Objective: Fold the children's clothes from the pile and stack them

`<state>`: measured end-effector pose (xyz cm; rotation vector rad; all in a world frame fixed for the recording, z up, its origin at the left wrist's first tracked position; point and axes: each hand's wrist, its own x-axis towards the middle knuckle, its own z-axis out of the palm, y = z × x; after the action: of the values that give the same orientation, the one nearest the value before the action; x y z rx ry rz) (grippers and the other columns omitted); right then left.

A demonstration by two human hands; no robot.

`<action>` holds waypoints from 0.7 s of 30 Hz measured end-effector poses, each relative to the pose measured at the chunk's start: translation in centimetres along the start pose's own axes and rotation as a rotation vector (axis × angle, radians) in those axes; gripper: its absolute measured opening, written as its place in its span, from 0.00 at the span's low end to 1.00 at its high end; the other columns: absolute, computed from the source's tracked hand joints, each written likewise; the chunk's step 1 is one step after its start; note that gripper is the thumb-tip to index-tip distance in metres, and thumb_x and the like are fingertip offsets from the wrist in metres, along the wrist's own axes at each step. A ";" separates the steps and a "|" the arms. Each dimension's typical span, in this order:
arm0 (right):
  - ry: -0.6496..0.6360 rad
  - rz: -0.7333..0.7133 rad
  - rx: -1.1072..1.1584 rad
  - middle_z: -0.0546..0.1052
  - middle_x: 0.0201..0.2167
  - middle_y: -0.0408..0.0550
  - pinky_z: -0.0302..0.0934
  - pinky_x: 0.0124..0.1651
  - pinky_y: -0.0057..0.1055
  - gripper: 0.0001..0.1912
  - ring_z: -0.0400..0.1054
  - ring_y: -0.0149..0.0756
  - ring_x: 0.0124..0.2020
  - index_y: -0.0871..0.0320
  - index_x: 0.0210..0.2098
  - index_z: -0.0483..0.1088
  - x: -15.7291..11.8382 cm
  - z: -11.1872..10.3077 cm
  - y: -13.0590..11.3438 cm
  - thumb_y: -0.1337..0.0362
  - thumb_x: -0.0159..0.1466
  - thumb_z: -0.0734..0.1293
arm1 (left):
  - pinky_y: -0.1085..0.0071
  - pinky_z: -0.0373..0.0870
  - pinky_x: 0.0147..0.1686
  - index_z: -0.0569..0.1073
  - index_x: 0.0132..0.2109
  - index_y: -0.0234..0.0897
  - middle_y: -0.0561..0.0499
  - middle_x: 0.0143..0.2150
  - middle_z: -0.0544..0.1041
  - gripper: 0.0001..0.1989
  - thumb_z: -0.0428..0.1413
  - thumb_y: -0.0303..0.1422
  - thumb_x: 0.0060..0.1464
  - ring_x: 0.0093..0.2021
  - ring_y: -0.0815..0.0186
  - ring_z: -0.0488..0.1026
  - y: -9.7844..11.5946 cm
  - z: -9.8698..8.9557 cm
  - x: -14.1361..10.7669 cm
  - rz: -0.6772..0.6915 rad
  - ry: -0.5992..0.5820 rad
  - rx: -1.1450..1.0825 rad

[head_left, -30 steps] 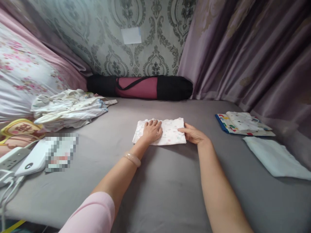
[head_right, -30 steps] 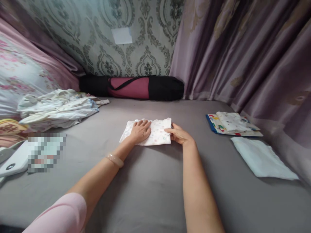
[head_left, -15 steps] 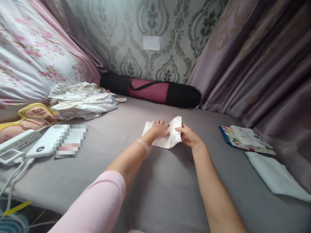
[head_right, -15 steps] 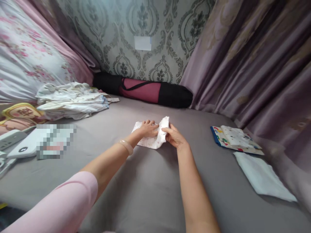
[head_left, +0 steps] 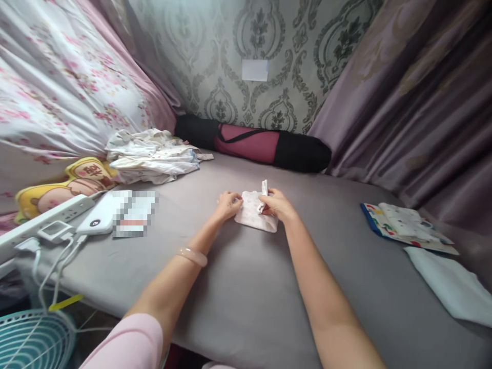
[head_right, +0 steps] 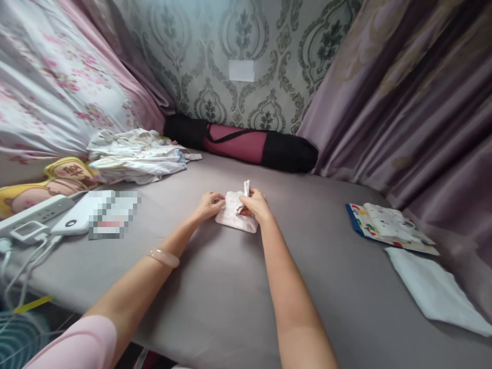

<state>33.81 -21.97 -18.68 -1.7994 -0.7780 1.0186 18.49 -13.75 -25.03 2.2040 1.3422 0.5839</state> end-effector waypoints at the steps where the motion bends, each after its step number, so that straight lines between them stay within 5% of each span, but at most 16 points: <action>1: 0.014 -0.002 -0.040 0.73 0.24 0.43 0.69 0.23 0.28 0.31 0.70 0.33 0.20 0.62 0.57 0.59 0.3 0.8 0.2 0.70 0.55 0.69 | 0.58 0.64 0.54 0.79 0.43 0.40 0.44 0.47 0.74 0.13 0.53 0.36 0.55 0.51 0.56 0.69 -0.7 0.1 -0.1 0.003 0.012 -0.027; 9: 0.041 -0.117 -0.420 0.78 0.41 0.55 0.70 0.27 0.32 0.28 0.75 0.40 0.25 0.59 0.56 0.63 1.6 4.3 1.4 0.64 0.56 0.66 | 0.64 0.63 0.56 0.80 0.33 0.36 0.44 0.48 0.74 0.15 0.52 0.39 0.57 0.53 0.60 0.69 -2.6 1.3 -0.4 0.034 0.130 -0.206; 15: 0.101 -0.192 -0.645 0.78 0.40 0.52 0.68 0.42 0.33 0.20 0.75 0.42 0.39 0.58 0.51 0.67 1.2 5.3 1.0 0.62 0.59 0.64 | 0.65 0.61 0.58 0.81 0.30 0.37 0.45 0.48 0.75 0.19 0.50 0.41 0.59 0.52 0.61 0.70 -2.3 0.4 -1.0 0.077 0.094 -0.233; 21: 0.013 -0.214 -0.659 0.79 0.32 0.49 0.67 0.33 0.29 0.14 0.75 0.37 0.28 0.58 0.45 0.70 1.3 5.4 1.3 0.58 0.63 0.62 | 0.64 0.60 0.59 0.80 0.27 0.37 0.44 0.50 0.74 0.23 0.48 0.42 0.60 0.52 0.59 0.70 -1.8 0.3 -1.2 0.048 0.066 -0.234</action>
<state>29.81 -19.28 -21.63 -2.1949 -1.3800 0.6429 16.94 -14.13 -26.49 2.0466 1.1898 0.7962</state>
